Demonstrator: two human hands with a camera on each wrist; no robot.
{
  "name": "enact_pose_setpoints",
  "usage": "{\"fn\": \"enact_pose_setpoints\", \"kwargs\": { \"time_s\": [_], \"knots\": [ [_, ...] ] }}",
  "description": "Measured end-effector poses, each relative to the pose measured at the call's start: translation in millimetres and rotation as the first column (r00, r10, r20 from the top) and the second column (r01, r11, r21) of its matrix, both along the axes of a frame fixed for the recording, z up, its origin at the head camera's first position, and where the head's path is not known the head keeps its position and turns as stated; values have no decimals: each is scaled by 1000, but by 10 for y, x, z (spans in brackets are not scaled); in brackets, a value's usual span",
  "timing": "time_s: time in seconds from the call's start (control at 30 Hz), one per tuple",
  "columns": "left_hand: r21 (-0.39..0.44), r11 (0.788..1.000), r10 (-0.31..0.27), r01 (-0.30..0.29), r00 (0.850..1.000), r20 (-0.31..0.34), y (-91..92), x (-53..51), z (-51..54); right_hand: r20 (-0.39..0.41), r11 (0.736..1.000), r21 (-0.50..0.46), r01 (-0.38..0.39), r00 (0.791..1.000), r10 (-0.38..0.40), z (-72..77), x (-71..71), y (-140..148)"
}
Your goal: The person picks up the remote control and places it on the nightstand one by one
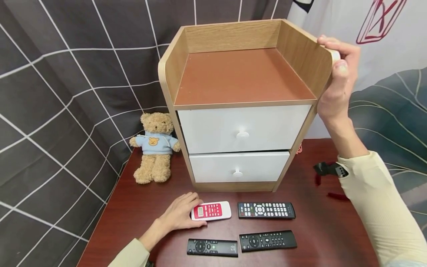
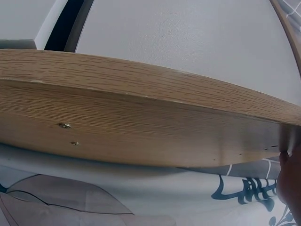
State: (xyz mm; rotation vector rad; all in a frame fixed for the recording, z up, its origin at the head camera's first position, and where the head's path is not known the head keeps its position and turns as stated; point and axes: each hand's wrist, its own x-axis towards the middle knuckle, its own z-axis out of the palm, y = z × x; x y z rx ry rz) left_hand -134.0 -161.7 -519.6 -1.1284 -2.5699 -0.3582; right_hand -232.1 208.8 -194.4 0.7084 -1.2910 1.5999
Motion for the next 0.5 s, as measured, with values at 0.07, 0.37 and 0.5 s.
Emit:
{"fn": "enact_pose_setpoints", "kwargs": {
  "time_s": [0.07,0.37,0.5],
  "knots": [
    [24,1000,-19,20,999,-33,-7,-3,17,3,1000,4,2,1000,-2,-5,-11,-3],
    [112,992,-48,58,995,-92,-34,-25,251,22,1000,8,-1,1000,1,-8,-19,-21],
    [131,990,-43,54,995,-86,-63,-36,459,22,1000,-6,-7,1000,7,-3,-14,-22]
  ]
}}
